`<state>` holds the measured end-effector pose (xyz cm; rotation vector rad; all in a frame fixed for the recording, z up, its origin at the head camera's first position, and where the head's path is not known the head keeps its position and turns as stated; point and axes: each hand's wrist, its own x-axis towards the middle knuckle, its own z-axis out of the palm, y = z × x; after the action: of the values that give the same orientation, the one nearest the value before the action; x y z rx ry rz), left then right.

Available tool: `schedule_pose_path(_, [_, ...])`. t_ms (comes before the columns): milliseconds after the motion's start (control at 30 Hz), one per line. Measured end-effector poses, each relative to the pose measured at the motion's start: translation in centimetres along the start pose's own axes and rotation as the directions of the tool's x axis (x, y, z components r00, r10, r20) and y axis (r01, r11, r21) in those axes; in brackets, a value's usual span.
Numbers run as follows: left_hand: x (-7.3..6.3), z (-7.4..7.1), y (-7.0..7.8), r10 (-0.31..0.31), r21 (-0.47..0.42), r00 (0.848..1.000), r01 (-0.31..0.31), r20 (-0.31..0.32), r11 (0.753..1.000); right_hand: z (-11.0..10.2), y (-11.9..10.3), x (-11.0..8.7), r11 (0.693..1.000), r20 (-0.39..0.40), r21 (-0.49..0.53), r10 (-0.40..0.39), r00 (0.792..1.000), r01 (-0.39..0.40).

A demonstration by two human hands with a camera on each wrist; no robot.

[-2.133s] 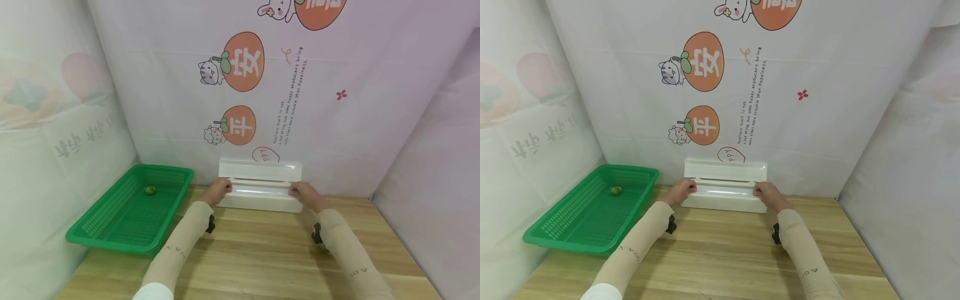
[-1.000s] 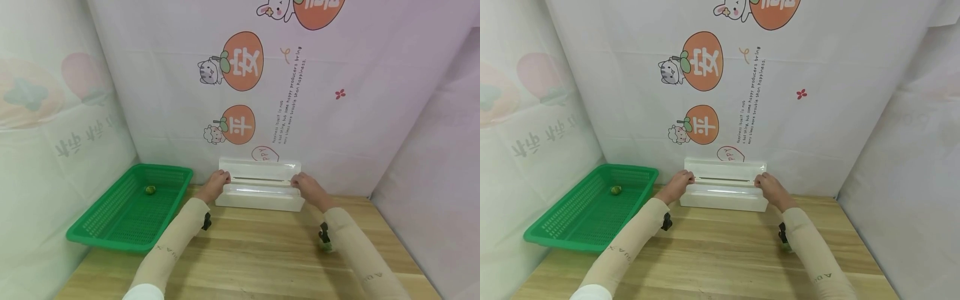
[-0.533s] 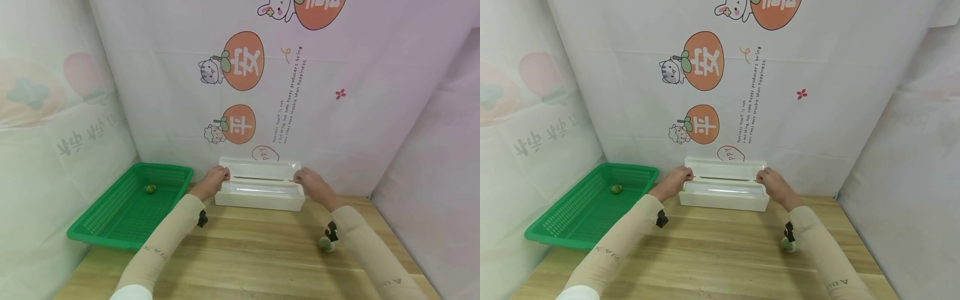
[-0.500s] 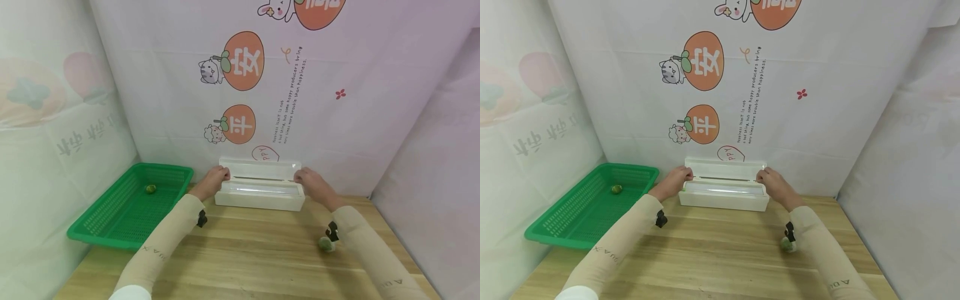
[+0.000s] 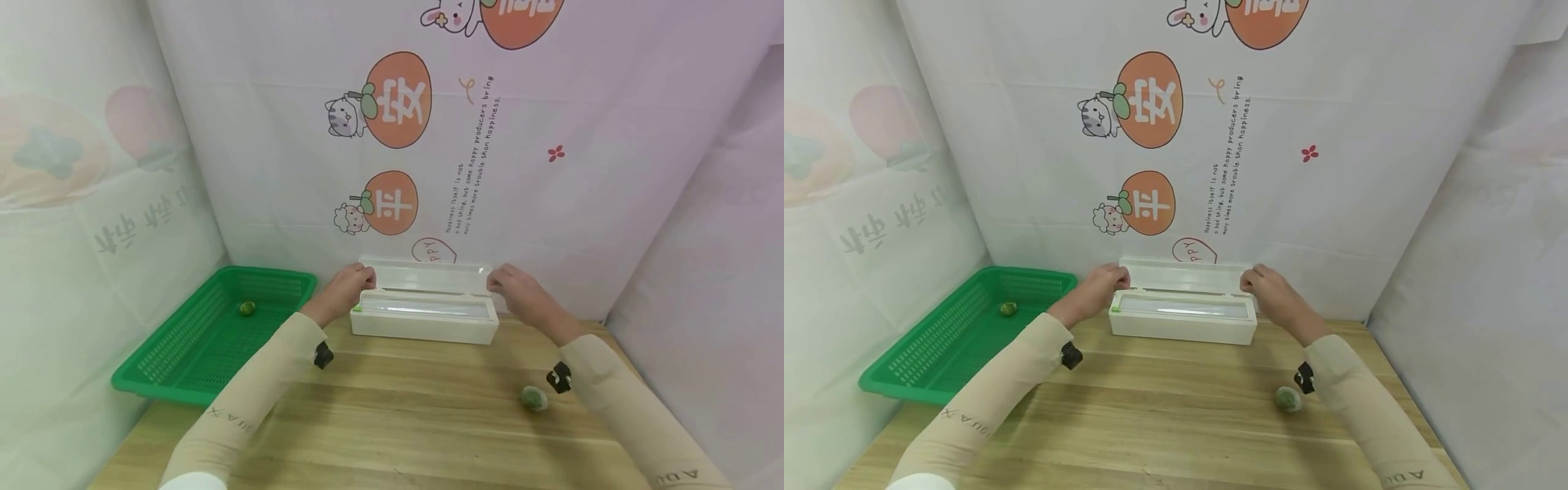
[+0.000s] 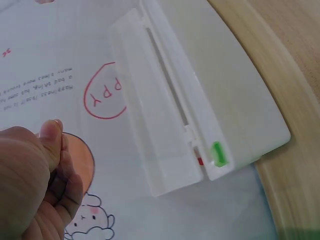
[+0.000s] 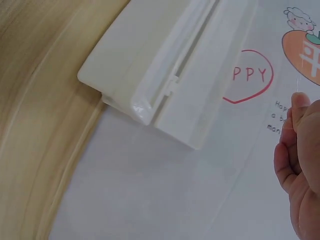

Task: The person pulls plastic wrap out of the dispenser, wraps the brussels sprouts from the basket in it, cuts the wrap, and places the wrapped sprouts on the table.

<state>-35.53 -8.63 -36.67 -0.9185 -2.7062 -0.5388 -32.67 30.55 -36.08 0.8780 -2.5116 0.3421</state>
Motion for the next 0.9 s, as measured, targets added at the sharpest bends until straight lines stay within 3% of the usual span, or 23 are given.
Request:
schedule_pose_path(167, [-0.6,-1.1,0.7,0.044,0.024,0.999,-0.044,-0.029,0.999,-1.2,-0.8,-0.2,0.999,-0.033,-0.011,-0.032,0.999,0.032])
schedule_pose_path(367, [-1.5,-2.3,1.6,0.039,0.027,0.999,-0.038,-0.029,0.999,-2.4,-1.7,-0.2,0.996,-0.068,-0.064,-0.074,0.995,0.069])
schedule_pose_path(600, [-2.6,-3.2,2.6,0.06,0.028,0.994,-0.057,-0.092,0.998,-3.5,-2.6,-0.5,0.978,-0.153,-0.104,-0.193,0.969,0.178])
schedule_pose_path(900, [-5.0,-4.1,4.2,0.134,0.083,0.976,-0.121,-0.172,0.989,-5.2,-4.5,-1.9,0.965,-0.179,-0.111,-0.256,0.95,0.239])
